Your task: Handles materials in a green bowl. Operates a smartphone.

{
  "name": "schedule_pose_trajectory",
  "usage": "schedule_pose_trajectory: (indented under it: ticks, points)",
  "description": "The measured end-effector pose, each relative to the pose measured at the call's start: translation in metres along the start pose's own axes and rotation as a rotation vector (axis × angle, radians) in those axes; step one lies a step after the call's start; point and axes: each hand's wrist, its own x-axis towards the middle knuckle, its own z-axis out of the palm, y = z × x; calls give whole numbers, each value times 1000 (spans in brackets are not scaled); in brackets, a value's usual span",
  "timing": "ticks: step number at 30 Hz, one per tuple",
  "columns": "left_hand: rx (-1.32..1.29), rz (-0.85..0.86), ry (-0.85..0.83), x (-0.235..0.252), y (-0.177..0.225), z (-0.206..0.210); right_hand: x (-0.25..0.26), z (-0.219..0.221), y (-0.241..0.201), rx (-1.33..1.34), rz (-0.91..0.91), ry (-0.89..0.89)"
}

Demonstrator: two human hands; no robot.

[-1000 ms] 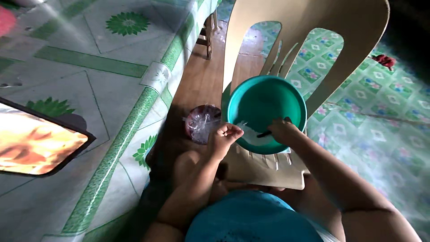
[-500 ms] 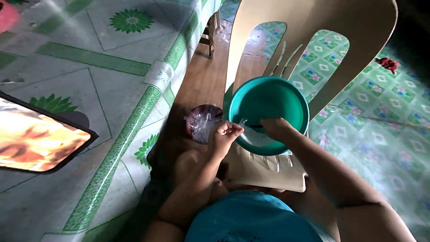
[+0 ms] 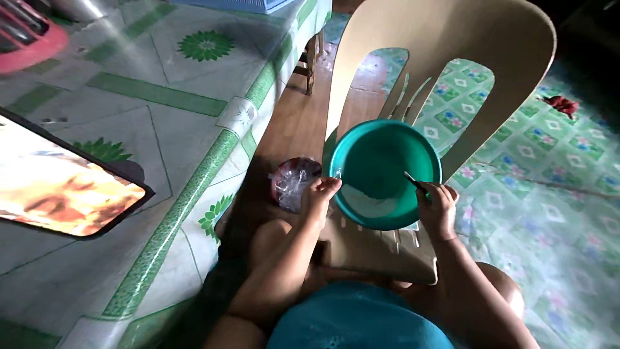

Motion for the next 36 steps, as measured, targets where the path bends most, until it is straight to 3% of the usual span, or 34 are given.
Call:
schedule_pose_trajectory:
  ticks: [5,10,12,15,19,27,30,33,36]
  points:
    - [-94,97,21,3,0,8,-7,26,-13,114,142,57]
    - [-93,154,81,4,6,0,-16,42,-28,46,88,28]
    - [-113,126,84,6,6,-5,-10,34,-33,-33,20,-76]
    - [-155,113,84,6,4,-13,14,18,-41,-81,-85,-388]
    - [-212,109,55,9,1,-18,45,15,-51,-49,-27,-748]
    - [-240,60,41,11,3,-16,73,54,-70,-69,33,-1068]
    - [-247,19,52,10,4,-15,65,76,-64,-134,-52,-1078]
    - [-248,29,56,11,1,-19,68,64,-71,-280,-179,-1129]
    - [-235,39,63,11,2,-23,68,25,-67,-270,-270,-923]
